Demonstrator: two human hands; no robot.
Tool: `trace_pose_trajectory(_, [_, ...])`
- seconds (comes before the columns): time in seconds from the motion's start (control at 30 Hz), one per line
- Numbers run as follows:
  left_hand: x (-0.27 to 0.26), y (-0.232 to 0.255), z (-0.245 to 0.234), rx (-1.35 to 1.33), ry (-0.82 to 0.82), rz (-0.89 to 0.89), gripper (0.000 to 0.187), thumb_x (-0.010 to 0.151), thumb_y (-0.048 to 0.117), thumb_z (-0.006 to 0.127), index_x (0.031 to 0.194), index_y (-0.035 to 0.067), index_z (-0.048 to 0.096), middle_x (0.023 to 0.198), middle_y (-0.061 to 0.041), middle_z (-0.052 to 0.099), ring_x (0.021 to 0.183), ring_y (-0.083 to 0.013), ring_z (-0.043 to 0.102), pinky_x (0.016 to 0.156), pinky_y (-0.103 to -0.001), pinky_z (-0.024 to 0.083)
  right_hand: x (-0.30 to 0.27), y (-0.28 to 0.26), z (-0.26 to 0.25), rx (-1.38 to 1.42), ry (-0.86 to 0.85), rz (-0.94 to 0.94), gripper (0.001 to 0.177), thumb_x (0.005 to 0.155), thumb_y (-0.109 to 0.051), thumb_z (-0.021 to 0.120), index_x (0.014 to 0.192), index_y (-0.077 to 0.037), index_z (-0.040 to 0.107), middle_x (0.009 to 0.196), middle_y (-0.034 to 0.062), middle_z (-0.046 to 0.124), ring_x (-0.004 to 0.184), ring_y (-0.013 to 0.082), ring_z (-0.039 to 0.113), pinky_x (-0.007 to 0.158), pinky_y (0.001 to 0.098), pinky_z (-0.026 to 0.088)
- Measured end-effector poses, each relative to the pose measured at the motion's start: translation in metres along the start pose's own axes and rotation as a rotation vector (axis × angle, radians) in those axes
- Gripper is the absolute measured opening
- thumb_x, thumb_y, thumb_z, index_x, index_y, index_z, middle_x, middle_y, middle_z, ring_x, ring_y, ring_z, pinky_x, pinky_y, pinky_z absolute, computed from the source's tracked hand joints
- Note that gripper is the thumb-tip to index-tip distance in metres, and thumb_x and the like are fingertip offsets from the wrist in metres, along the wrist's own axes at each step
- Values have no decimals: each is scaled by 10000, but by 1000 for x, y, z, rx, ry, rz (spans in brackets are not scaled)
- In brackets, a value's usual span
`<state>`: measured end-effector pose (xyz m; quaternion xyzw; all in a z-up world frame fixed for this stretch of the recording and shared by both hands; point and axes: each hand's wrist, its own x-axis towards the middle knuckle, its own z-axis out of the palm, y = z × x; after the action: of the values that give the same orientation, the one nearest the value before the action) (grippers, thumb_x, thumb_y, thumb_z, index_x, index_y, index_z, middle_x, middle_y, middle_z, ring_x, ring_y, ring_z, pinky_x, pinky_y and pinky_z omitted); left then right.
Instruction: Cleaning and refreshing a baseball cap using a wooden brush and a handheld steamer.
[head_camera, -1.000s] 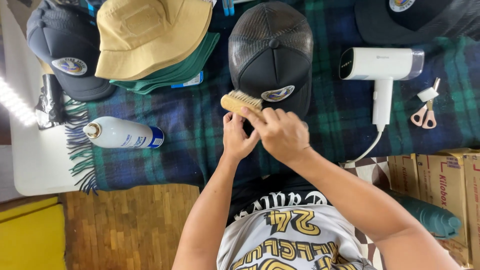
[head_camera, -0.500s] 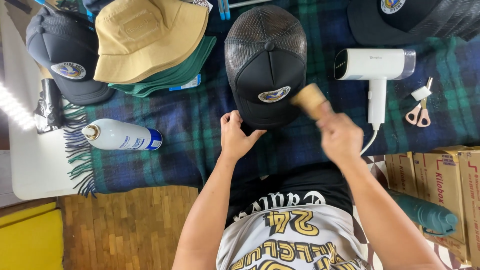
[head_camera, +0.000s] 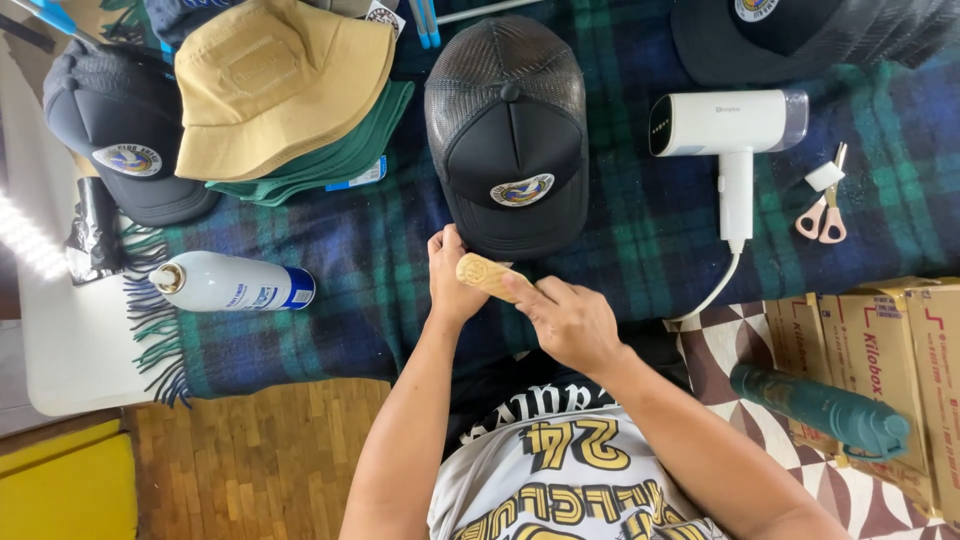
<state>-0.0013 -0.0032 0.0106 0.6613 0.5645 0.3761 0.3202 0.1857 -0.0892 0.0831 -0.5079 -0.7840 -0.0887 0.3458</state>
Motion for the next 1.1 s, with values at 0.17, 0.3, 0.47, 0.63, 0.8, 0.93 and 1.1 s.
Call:
trace_pose_trajectory(0.17, [1, 10, -1, 3, -5, -27, 571, 630, 287, 904, 941, 142, 448, 750, -55, 574, 1077, -286, 539, 1072, -398, 390, 17, 44, -29, -65, -30, -82, 193, 1006, -226, 592, 1096, -209, 762, 743, -19, 536, 592, 196, 581, 523, 327, 478])
trace_pose_trajectory(0.3, [3, 42, -12, -6, 19, 3, 555, 679, 323, 913, 953, 150, 463, 771, -45, 580, 1071, -269, 528, 1070, -415, 396, -21, 115, -18, -202, 56, 169, 324, 965, -269, 721, 1279, -206, 770, 809, 7, 578, 688, 219, 658, 565, 341, 512])
trace_pose_trajectory(0.47, [3, 34, -10, -10, 7, 20, 556, 690, 330, 915, 961, 143, 468, 806, -53, 619, 1067, -264, 517, 1077, -433, 395, -16, 74, -14, -286, 78, 237, 300, 1033, -343, 562, 1263, -263, 737, 778, -37, 540, 626, 183, 611, 533, 318, 487])
trace_pose_trajectory(0.63, [2, -6, 3, 75, 48, 144, 589, 620, 287, 931, 967, 147, 478, 791, -80, 653, 1056, -268, 584, 1079, -369, 397, 11, -8, -8, -231, -82, -92, 359, 879, -187, 539, 1191, -280, 691, 716, -28, 481, 520, 181, 535, 451, 363, 462])
trace_pose_trajectory(0.8, [-1, -19, 9, 0, 13, -77, 633, 606, 330, 955, 982, 170, 472, 911, -41, 632, 1225, -292, 525, 1078, -476, 463, 23, 19, -17, -115, -68, -116, 379, 915, -186, 511, 1232, -272, 699, 817, -29, 539, 643, 187, 571, 532, 337, 467])
trace_pose_trajectory(0.93, [2, 26, -9, -78, -14, -106, 571, 680, 294, 928, 964, 168, 450, 896, -6, 541, 1197, -286, 489, 1084, -490, 434, -7, 85, -18, -71, -25, 21, 301, 969, -247, 574, 1198, -242, 770, 739, -33, 562, 604, 202, 620, 552, 336, 510])
trace_pose_trajectory(1.1, [2, 33, -12, -45, -42, -100, 609, 676, 343, 919, 1015, 178, 441, 933, 5, 516, 1194, -252, 481, 1079, -498, 454, -27, 138, -33, -275, -4, 557, 473, 1032, -252, 664, 1504, -269, 640, 872, 59, 632, 738, 313, 688, 647, 429, 561])
